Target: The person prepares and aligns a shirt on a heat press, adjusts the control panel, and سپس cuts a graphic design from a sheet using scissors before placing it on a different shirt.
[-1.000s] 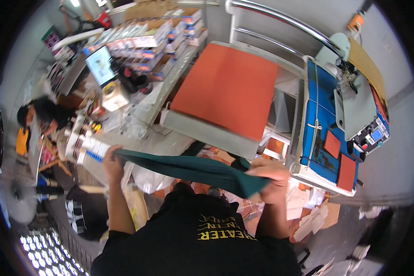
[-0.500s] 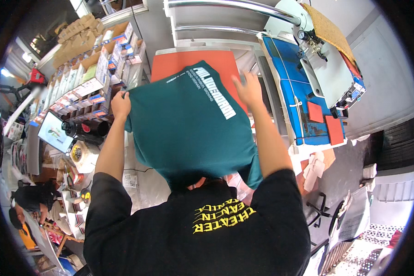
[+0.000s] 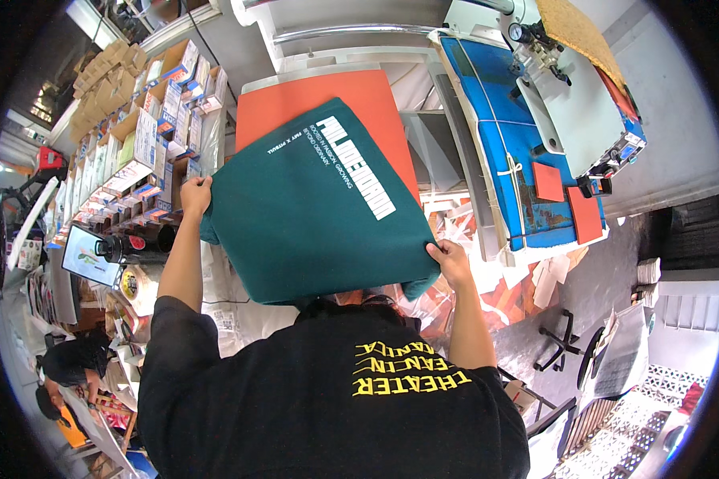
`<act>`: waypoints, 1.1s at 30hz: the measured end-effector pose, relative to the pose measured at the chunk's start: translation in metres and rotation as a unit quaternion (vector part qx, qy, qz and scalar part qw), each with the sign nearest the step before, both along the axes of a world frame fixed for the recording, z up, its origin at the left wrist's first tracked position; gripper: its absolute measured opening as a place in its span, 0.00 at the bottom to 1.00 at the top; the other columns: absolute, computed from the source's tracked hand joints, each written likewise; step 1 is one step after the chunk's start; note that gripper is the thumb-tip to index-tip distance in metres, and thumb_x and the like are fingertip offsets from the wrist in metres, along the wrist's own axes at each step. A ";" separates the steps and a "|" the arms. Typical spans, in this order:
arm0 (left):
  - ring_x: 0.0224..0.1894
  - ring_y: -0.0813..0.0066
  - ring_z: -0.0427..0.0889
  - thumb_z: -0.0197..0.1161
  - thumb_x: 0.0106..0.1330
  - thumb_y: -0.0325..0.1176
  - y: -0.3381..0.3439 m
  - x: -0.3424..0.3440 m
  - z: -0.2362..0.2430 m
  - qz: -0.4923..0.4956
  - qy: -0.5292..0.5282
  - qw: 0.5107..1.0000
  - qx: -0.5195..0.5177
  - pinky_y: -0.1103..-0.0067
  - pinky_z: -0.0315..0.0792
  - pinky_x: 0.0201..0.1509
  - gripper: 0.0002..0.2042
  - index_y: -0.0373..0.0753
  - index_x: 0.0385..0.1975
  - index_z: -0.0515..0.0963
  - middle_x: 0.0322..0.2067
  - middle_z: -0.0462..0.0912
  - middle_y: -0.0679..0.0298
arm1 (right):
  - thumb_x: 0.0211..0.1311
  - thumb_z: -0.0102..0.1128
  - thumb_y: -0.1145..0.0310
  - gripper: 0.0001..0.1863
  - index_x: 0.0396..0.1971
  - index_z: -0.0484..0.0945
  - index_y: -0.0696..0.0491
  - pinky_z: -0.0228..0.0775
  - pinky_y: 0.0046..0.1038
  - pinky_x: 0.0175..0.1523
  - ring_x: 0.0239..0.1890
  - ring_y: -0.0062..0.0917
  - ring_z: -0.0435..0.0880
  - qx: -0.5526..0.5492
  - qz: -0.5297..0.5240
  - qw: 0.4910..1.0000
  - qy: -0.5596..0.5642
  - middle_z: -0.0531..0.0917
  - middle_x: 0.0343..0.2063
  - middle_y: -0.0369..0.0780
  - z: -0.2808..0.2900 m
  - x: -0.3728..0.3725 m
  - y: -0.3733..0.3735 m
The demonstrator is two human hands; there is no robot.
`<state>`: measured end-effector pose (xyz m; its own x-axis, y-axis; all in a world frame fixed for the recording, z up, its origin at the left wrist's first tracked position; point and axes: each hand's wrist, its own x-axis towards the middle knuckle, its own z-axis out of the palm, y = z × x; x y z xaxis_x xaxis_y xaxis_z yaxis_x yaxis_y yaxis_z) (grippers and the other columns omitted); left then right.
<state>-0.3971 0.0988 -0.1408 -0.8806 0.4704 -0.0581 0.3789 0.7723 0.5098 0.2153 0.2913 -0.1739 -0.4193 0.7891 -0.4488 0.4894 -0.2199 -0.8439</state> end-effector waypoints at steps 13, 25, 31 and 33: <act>0.67 0.46 0.64 0.62 0.64 0.42 0.009 0.265 0.043 -0.422 0.197 0.881 0.085 0.51 0.56 0.70 0.23 0.43 0.59 0.74 0.63 0.69 0.52 | 0.67 0.58 0.50 0.23 0.39 0.78 0.59 0.68 0.45 0.53 0.47 0.47 0.78 0.616 -0.241 0.685 -0.304 0.80 0.42 0.51 0.215 0.087 0.121; 0.57 0.38 0.75 0.42 0.73 0.60 -0.085 0.224 -0.012 -0.013 -0.091 0.990 0.111 0.59 0.67 0.61 0.34 0.33 0.60 0.70 0.50 0.79 0.37 | 0.61 0.60 0.41 0.31 0.44 0.82 0.59 0.69 0.45 0.55 0.49 0.49 0.80 0.503 -0.156 0.749 -0.402 0.82 0.46 0.48 0.228 0.106 0.168; 0.55 0.38 0.76 0.41 0.75 0.58 -0.083 0.226 -0.020 0.014 -0.045 0.991 0.124 0.59 0.69 0.58 0.32 0.31 0.56 0.73 0.49 0.79 0.37 | 0.62 0.58 0.41 0.31 0.43 0.82 0.58 0.70 0.44 0.55 0.50 0.48 0.80 0.515 -0.177 0.751 -0.374 0.81 0.45 0.49 0.228 0.074 0.147; 0.54 0.38 0.77 0.41 0.75 0.58 -0.082 0.225 -0.016 0.002 -0.061 0.989 0.133 0.59 0.69 0.57 0.32 0.31 0.54 0.74 0.48 0.80 0.38 | 0.63 0.58 0.41 0.30 0.43 0.82 0.57 0.70 0.44 0.54 0.49 0.48 0.80 0.514 -0.179 0.761 -0.353 0.81 0.44 0.48 0.231 0.063 0.126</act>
